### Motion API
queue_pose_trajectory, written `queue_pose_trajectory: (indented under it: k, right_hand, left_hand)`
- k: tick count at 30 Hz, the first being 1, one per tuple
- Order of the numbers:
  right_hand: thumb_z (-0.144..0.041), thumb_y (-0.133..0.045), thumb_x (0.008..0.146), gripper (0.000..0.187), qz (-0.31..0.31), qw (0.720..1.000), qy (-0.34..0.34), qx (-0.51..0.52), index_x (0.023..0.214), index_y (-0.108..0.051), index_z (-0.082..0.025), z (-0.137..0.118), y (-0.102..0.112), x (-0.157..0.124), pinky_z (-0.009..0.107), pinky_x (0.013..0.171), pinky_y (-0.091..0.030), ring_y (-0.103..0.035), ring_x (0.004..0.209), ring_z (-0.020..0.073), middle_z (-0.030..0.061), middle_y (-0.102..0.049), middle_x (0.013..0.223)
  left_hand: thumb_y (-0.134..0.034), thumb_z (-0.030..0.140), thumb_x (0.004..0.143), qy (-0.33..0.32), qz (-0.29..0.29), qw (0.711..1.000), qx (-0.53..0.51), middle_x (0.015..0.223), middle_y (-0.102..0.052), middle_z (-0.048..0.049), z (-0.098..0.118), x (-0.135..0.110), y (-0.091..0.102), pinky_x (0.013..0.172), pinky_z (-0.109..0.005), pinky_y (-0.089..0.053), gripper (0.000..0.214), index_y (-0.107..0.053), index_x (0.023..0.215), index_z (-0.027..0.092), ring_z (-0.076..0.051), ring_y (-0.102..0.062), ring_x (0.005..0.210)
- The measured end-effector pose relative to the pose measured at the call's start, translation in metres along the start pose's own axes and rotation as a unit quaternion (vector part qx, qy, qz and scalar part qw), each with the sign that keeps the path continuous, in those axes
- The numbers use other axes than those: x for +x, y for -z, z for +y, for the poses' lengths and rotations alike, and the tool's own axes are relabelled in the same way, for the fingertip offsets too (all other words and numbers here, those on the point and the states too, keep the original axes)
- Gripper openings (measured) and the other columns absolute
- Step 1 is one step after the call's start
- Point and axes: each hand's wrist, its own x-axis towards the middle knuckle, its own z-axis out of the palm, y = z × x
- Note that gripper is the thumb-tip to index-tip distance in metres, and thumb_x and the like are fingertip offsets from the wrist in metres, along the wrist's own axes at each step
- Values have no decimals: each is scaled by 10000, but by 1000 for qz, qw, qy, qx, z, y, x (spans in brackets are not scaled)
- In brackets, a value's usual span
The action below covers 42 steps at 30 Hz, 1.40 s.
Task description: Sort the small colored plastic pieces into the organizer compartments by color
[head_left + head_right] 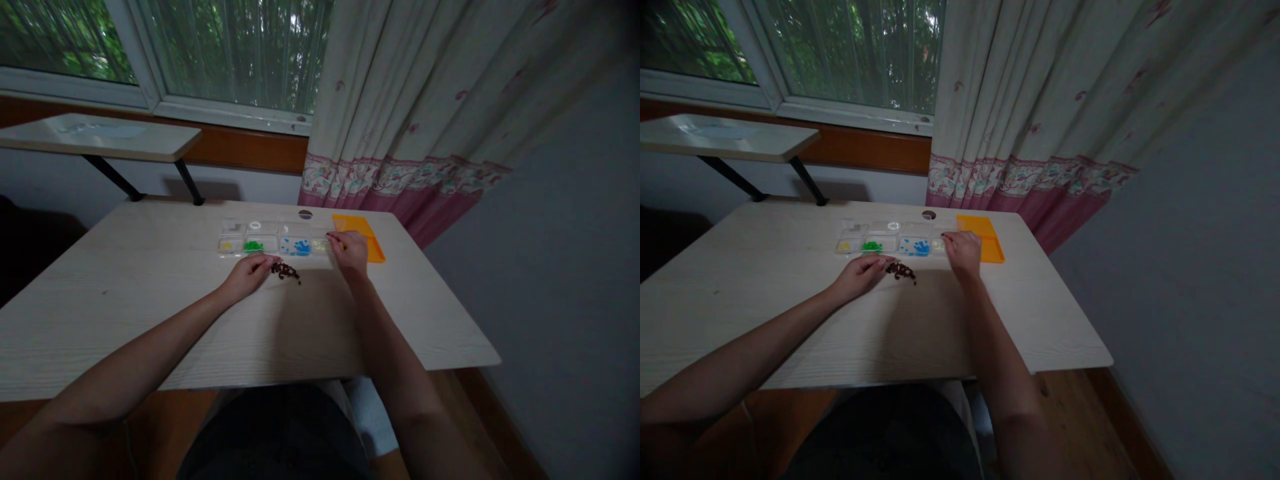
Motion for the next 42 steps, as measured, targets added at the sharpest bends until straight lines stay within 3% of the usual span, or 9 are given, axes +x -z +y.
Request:
queue_pose_trajectory:
  k: [3, 6, 9, 13, 17, 21, 27, 34, 42]
  right_hand:
    - [-357, -504, 912, 296, 27, 991, -115, -71, 954, -753, -203, 38, 6, -1, 383, 862, -329, -517, 988, 253, 87, -701, 952]
    - [-361, -522, 880, 299, 16, 976, -187, -112, 873, -762, -181, 57, 2, -8, 394, 844, -331, -483, 992, 268, 113, -675, 962]
    - [-349, -509, 876, 306, 15, 974, -205, -94, 895, -757, -171, 65, -5, -11, 388, 838, -345, -468, 1007, 267, 126, -656, 986]
    - [-339, -444, 906, 361, 63, 975, -213, -24, 981, -734, -139, 67, -8, -6, 382, 842, -378, -497, 964, 246, 143, -655, 1008]
    - [-366, -418, 926, 385, 98, 980, -172, 24, 1014, -715, -138, 59, -6, -5, 388, 887, -384, -525, 957, 233, 131, -668, 1001]
    - [-346, -444, 923, 338, 83, 991, -102, 24, 1010, -717, -167, 35, -9, -8, 394, 921, -367, -531, 964, 231, 102, -684, 989]
    - [-300, -500, 922, 264, -14, 999, 40, 31, 985, -735, -195, -9, -24, -13, 354, 886, -373, -549, 946, 212, 81, -700, 948]
    - [-279, -615, 875, 180, -144, 970, 183, 72, 994, -734, -216, -33, -42, -25, 341, 882, -374, -560, 960, 197, 65, -707, 967]
    - [-250, -609, 876, 195, -178, 962, 198, 58, 1029, -729, -259, -42, -43, -29, 343, 857, -365, -534, 963, 207, 46, -674, 966]
  left_hand:
    - [-453, 396, 950, -23, -1, 999, 32, 919, -680, -71, -5, -1, 1, 822, -310, -470, 357, -703, 1078, 175, -183, -605, 874]
    - [-465, 371, 946, -39, -11, 998, 49, 934, -670, -69, -9, -2, 1, 809, -300, -466, 325, -692, 1078, 180, -179, -599, 876]
    - [-464, 348, 948, -48, -16, 996, 68, 920, -661, -65, -9, -2, 1, 801, -299, -463, 307, -686, 1081, 183, -177, -591, 862]
    - [-460, 315, 948, -46, -11, 993, 106, 899, -642, -63, -7, 0, 5, 799, -303, -455, 292, -687, 1079, 187, -177, -574, 852]
    - [-495, 275, 917, -50, -20, 986, 156, 825, -600, -55, -7, 0, 9, 786, -320, -448, 264, -687, 1068, 175, -183, -551, 811]
    - [-570, 306, 876, -65, -46, 980, 184, 860, -590, -58, -7, -1, 8, 824, -350, -446, 233, -675, 1046, 187, -213, -548, 882]
    - [-623, 383, 855, -68, -42, 974, 211, 904, -577, -65, -13, -2, 5, 841, -374, -447, 270, -639, 1047, 195, -237, -538, 929]
    - [-586, 336, 888, -73, -53, 973, 213, 879, -575, -60, -13, -1, 2, 820, -340, -433, 189, -659, 986, 193, -213, -543, 896]
    - [-559, 349, 906, -82, -63, 966, 238, 886, -575, -64, -12, -2, -1, 805, -337, -434, 196, -638, 984, 187, -215, -542, 892]
